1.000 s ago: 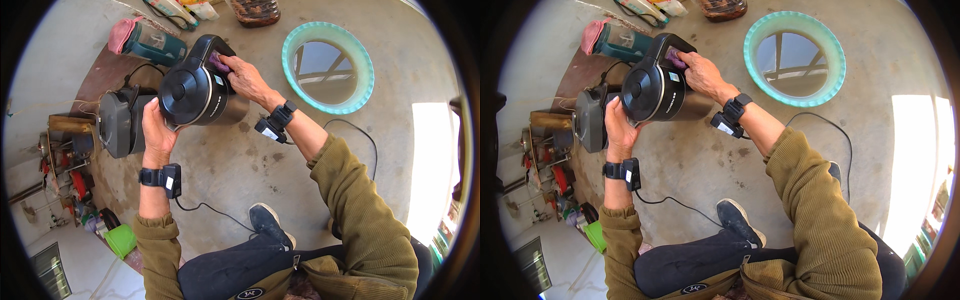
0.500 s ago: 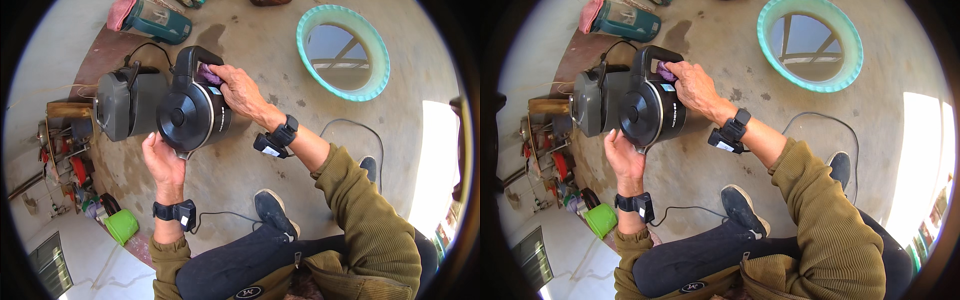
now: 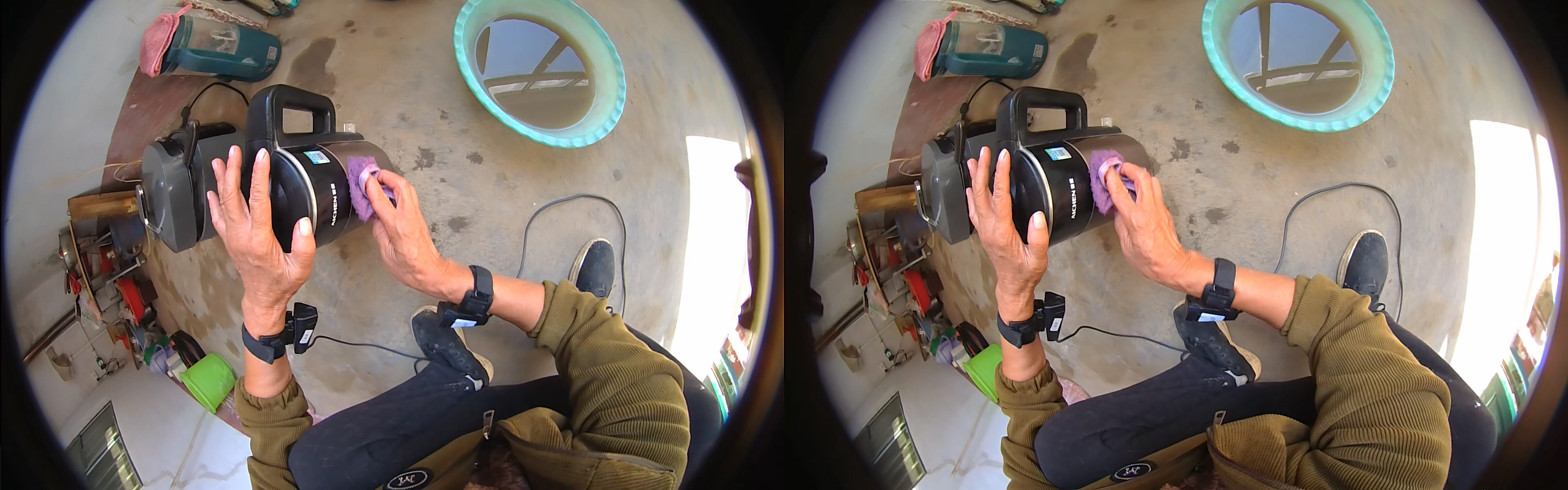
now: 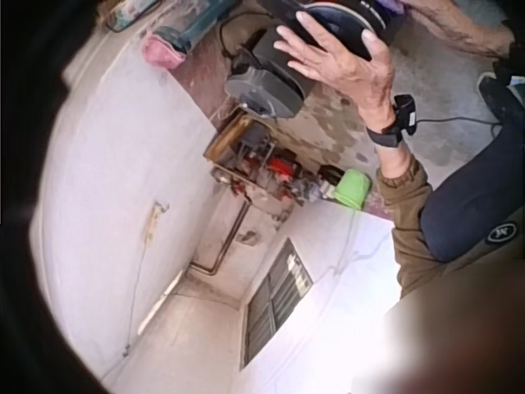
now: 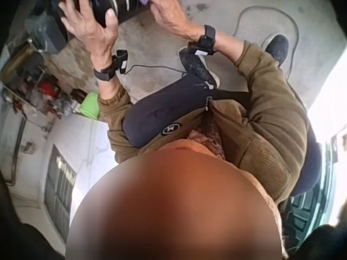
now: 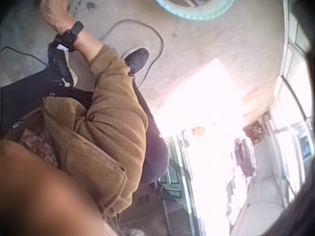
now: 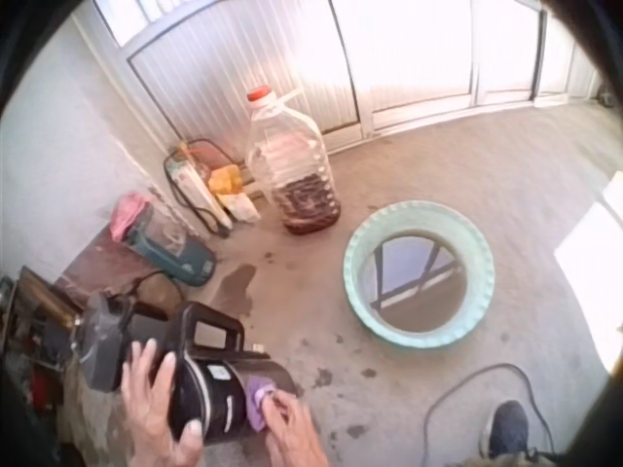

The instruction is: The person wipes the exterior of a black electric kettle with a purple cloth, then moves to wipe a blue electric kettle. The person uses a cloth to clean the surfaces of both kettles.

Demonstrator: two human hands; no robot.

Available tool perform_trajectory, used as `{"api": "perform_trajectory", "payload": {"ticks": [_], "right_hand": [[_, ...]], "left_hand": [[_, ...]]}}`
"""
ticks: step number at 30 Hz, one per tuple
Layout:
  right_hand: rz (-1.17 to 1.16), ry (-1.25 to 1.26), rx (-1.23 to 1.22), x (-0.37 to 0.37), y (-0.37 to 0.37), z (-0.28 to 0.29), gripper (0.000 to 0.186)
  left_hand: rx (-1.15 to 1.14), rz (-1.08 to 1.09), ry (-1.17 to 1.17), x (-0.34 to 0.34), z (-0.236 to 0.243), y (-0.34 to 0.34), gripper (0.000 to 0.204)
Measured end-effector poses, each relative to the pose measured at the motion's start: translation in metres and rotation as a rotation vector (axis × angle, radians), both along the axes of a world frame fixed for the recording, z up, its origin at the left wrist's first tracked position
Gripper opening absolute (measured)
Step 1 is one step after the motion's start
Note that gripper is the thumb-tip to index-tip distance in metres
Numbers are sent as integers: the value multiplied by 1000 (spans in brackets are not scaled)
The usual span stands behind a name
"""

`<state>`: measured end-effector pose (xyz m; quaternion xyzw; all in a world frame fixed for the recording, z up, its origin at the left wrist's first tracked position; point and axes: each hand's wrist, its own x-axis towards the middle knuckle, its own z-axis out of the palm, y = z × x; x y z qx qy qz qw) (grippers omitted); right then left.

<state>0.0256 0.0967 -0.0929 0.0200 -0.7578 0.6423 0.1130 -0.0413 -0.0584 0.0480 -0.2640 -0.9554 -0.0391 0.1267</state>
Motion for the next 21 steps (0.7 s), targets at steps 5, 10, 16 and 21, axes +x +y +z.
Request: {"api": "perform_trajectory", "payload": {"ticks": [5,10,16,21], "right_hand": [[110,-110,48,-58,18,-21,60],[300,-274,178,-114,28,-45,51],[318,-364,199,-122,31,-42,41],[420,-314,-350,-112,52,-3,46]], "left_hand": [[10,-24,-14,-4,-3,4,79],[3,-27,-30,-5,-3,5,79],[15,-26,-33,-3,-1,7,81],[33,-16,-45,-3,-2,5,80]]}}
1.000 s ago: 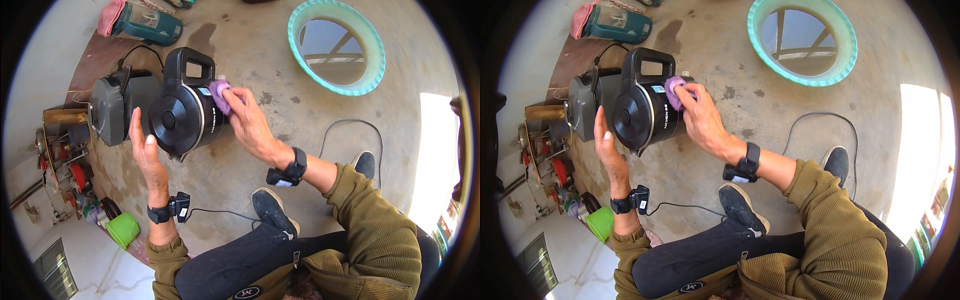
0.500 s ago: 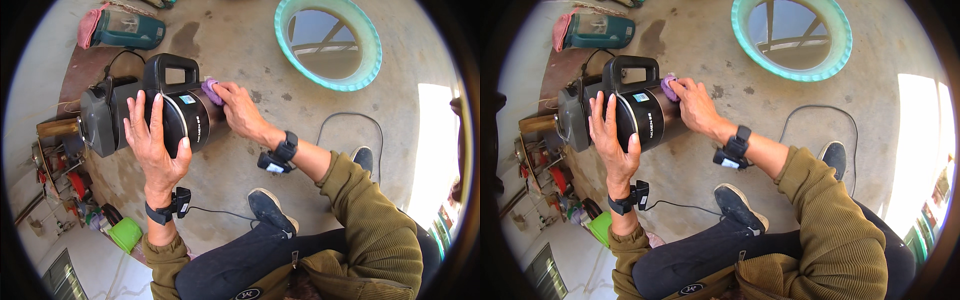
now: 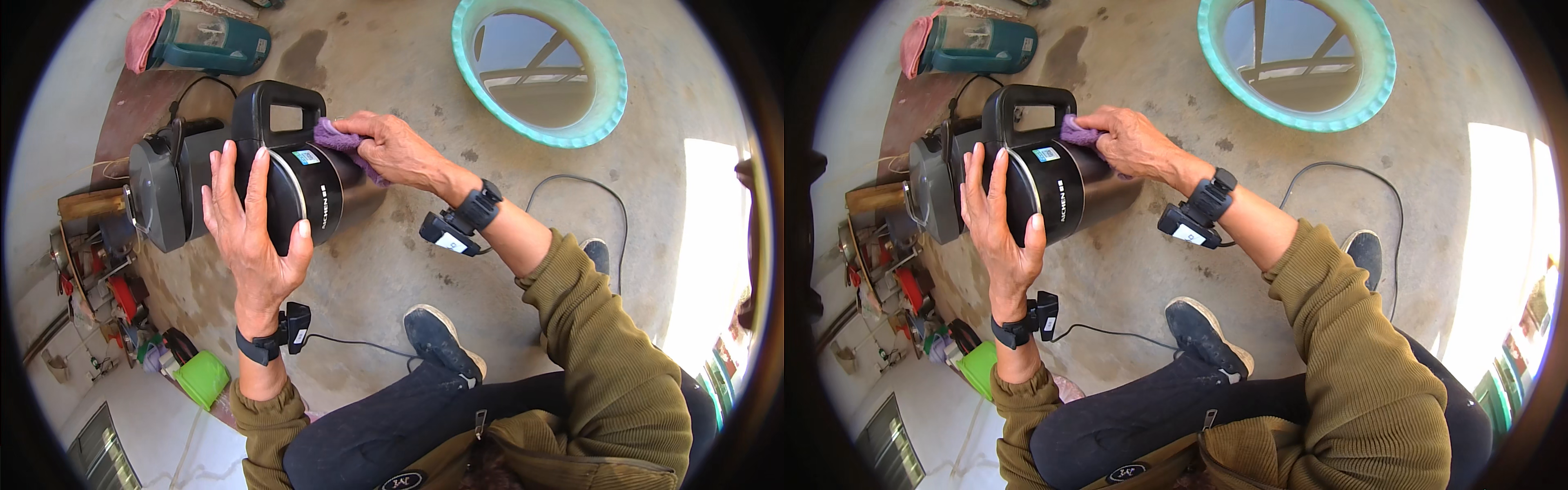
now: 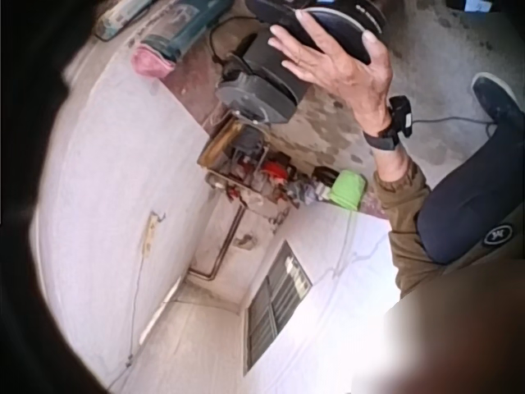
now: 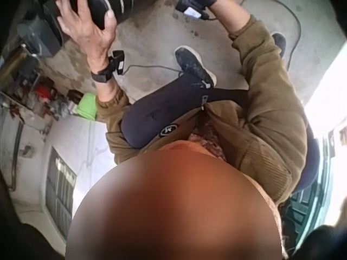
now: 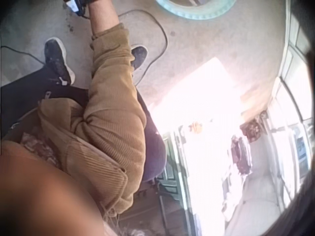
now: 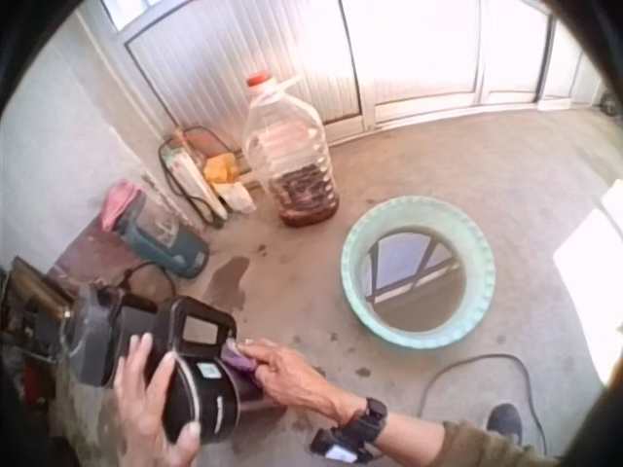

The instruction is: The person wipes the exterior of a black electric kettle with a purple cloth, then moves to wipe a blue electric kettle. The person uses a cloth to clean the surfaces of both kettles.

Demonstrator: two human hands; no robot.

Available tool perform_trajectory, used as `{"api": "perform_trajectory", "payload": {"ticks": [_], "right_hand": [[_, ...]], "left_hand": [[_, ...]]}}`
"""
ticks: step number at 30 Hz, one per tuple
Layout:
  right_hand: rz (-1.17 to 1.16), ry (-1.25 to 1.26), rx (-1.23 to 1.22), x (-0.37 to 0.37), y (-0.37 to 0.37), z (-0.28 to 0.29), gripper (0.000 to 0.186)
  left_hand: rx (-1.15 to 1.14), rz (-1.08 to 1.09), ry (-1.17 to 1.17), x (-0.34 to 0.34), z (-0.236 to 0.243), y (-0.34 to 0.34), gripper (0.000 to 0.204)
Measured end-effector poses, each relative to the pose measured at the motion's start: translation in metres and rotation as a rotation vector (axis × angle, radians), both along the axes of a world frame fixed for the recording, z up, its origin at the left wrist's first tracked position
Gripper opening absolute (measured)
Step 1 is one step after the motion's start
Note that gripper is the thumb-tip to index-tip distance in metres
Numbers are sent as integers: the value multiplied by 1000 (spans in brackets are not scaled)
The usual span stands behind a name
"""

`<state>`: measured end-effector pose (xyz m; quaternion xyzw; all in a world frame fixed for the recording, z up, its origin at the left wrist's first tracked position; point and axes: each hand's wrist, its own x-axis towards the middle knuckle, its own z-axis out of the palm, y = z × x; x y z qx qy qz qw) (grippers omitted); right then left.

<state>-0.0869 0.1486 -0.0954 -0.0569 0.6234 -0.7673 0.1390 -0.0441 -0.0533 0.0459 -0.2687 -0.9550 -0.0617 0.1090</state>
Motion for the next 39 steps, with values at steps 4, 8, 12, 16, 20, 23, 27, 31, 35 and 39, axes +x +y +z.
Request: {"api": "perform_trajectory", "payload": {"ticks": [4,8,12,16,20,23,27,31,35,39], "right_hand": [[70,120,124,-1,16,21,44],[66,-1,56,-9,15,9,61],[3,-237,-382,-7,16,-13,38],[-33,-131,-144,-13,22,-16,27],[4,-6,91,-26,16,-6,29],[19,222,154,-25,8,2,32],[22,400,322,-27,2,9,31],[18,398,452,-31,1,9,24],[29,367,533,-38,-3,4,21],[100,336,670,-52,-6,-7,22]], "left_hand": [[-1,-17,10,-2,0,0,79],[-7,-15,16,-2,0,-1,78],[4,-23,18,-2,-2,-3,78],[10,-27,21,-2,-2,-4,78],[10,-25,10,-1,-2,-2,78],[17,-31,7,-2,-1,-2,78],[27,-35,0,-2,-2,-3,78],[28,-37,1,-2,-2,-2,79],[25,-39,3,-2,-1,-1,79],[30,-39,-7,-2,-1,-1,79]]}}
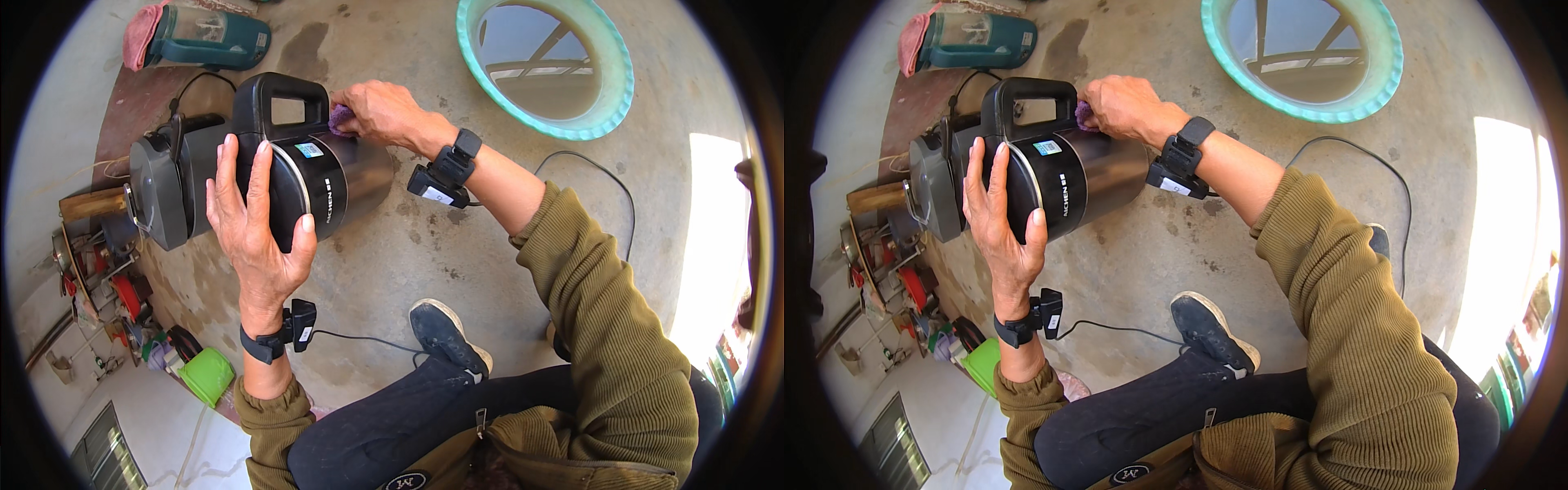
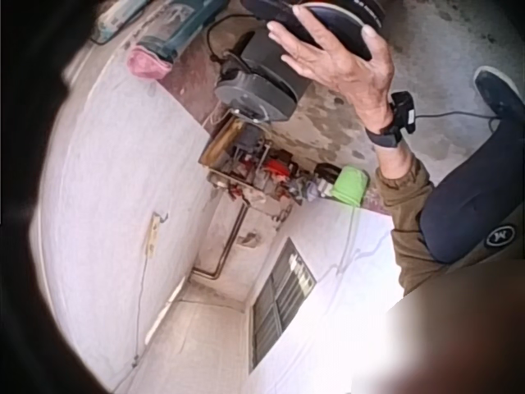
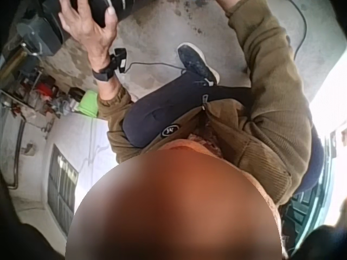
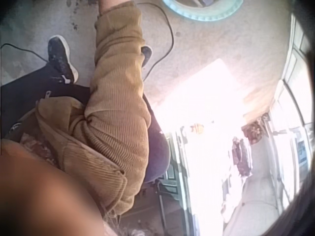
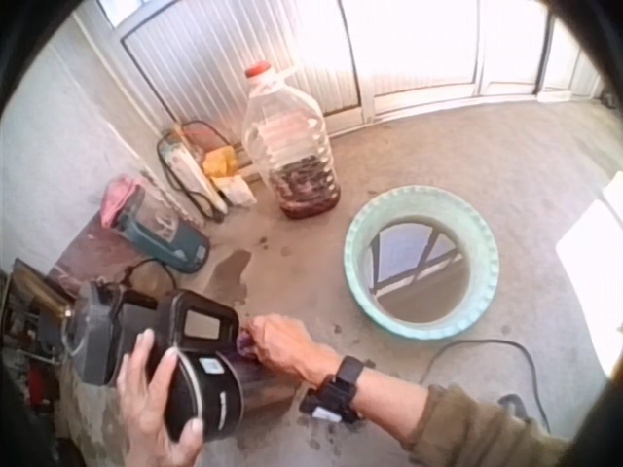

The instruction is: The person wipes the exterior of a black electric kettle with a purple cloth, then moves to wipe a blue electric kettle. The person uses a cloth to clean the surfaces of both kettles.

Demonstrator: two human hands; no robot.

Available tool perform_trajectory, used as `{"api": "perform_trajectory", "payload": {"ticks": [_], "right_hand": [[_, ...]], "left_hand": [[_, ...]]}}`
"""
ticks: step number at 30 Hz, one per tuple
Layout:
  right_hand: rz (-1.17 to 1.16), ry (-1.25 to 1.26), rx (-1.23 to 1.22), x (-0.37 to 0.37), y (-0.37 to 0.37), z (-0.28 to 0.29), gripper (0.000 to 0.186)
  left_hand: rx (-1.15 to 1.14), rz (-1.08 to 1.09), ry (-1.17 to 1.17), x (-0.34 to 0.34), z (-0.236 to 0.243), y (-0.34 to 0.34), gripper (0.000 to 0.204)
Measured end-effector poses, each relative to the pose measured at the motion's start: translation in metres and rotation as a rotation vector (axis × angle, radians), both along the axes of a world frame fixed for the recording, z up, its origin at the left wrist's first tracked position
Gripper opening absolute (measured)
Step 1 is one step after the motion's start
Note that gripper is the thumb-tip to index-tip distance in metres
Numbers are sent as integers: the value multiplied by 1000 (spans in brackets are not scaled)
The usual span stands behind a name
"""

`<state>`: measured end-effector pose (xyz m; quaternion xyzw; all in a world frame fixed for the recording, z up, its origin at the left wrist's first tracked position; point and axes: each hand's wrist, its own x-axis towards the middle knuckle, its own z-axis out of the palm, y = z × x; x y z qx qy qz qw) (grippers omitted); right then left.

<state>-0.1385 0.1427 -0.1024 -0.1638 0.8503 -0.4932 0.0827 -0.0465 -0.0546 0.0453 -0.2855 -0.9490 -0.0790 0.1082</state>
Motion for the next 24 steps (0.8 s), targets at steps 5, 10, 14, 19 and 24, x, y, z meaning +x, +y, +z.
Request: {"api": "perform_trajectory", "payload": {"ticks": [5,10,14,19,24], "right_hand": [[4,-2,164,-13,-4,-19,23],[-41,-59,345,-16,-13,-27,21],[-68,-64,275,-9,-14,-30,22],[-299,-24,-206,48,-25,-23,29],[-437,148,-405,147,-49,11,75]], "left_hand": [[-13,5,10,0,0,0,80],[-24,10,9,0,0,1,80],[-17,9,8,0,0,2,80],[1,15,10,0,-1,1,80],[-4,6,16,0,-1,0,79]]}}
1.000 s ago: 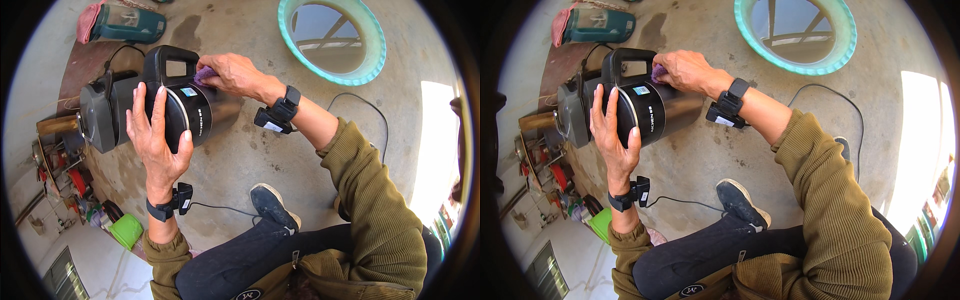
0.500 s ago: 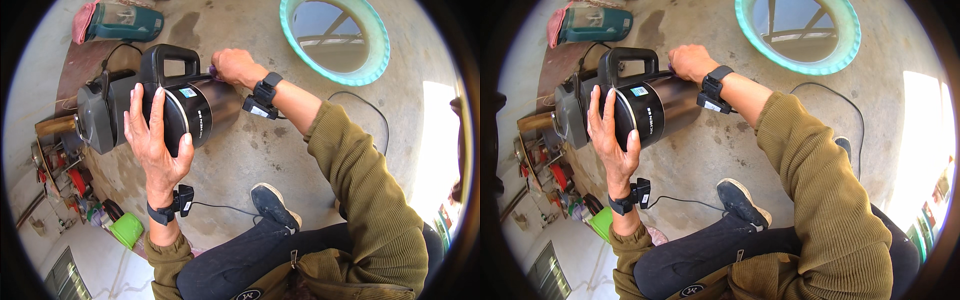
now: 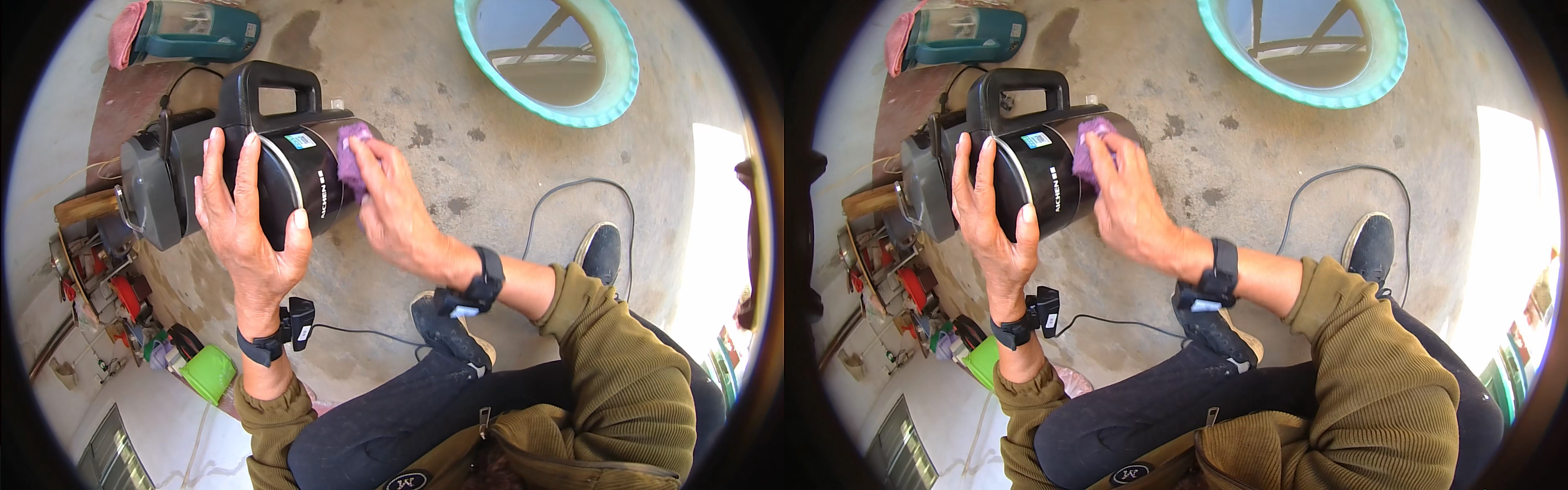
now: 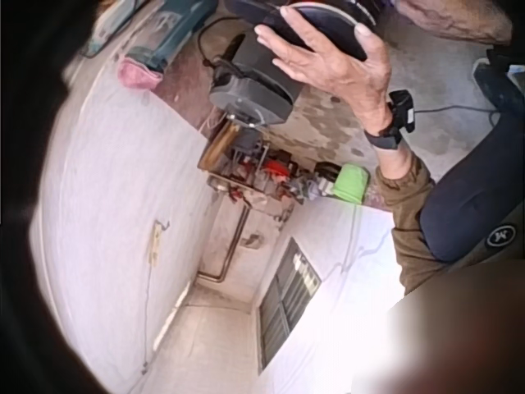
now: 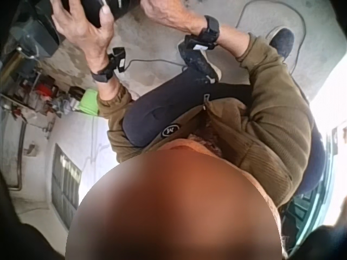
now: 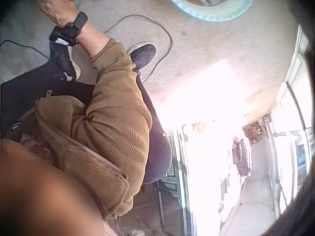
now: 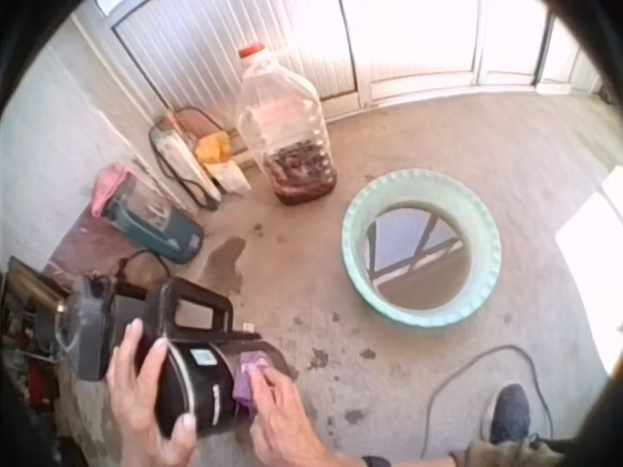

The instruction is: The person wipes the exterior of a black electric kettle with a purple cloth, then moves to wipe a blue electric kettle. The person uses a cloth to clean the surfaces of both kettles.

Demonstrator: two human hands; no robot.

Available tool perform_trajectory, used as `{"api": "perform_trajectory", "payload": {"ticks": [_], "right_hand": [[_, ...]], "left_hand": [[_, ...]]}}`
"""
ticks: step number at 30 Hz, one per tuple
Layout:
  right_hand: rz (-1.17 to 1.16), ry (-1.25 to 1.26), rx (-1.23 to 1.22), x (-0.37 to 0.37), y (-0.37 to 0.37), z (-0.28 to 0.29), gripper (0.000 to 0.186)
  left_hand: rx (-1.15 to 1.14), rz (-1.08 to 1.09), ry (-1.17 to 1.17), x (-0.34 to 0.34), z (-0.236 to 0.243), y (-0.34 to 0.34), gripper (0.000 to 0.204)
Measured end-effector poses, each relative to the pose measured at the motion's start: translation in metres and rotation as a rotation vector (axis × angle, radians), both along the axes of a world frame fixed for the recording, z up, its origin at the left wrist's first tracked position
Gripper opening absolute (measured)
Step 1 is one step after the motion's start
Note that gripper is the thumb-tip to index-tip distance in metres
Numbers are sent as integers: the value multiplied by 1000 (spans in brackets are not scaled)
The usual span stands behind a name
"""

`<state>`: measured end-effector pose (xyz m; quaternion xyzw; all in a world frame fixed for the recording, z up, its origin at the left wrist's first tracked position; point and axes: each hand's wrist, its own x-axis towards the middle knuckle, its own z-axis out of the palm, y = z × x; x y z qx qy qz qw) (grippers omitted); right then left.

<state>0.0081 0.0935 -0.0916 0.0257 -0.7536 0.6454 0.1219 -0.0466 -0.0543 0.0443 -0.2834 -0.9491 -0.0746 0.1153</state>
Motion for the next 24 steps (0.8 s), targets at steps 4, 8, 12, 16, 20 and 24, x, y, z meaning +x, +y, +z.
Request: {"api": "perform_trajectory", "payload": {"ticks": [4,8,12,16,20,24], "right_hand": [[24,-11,-81,34,-14,16,81],[-29,-74,-66,20,-15,-5,75],[1,-288,-91,-2,-5,-45,69],[-2,-238,-86,-7,-2,-65,64],[137,-219,50,-60,18,-77,58],[359,-366,17,-98,34,-72,55]], "left_hand": [[3,0,-8,0,0,1,76],[2,-12,-4,0,1,2,76],[0,-8,-2,1,1,1,76],[7,-14,8,0,0,0,75],[26,-36,19,-2,-2,-1,74],[12,-36,31,-2,-1,0,74]]}}
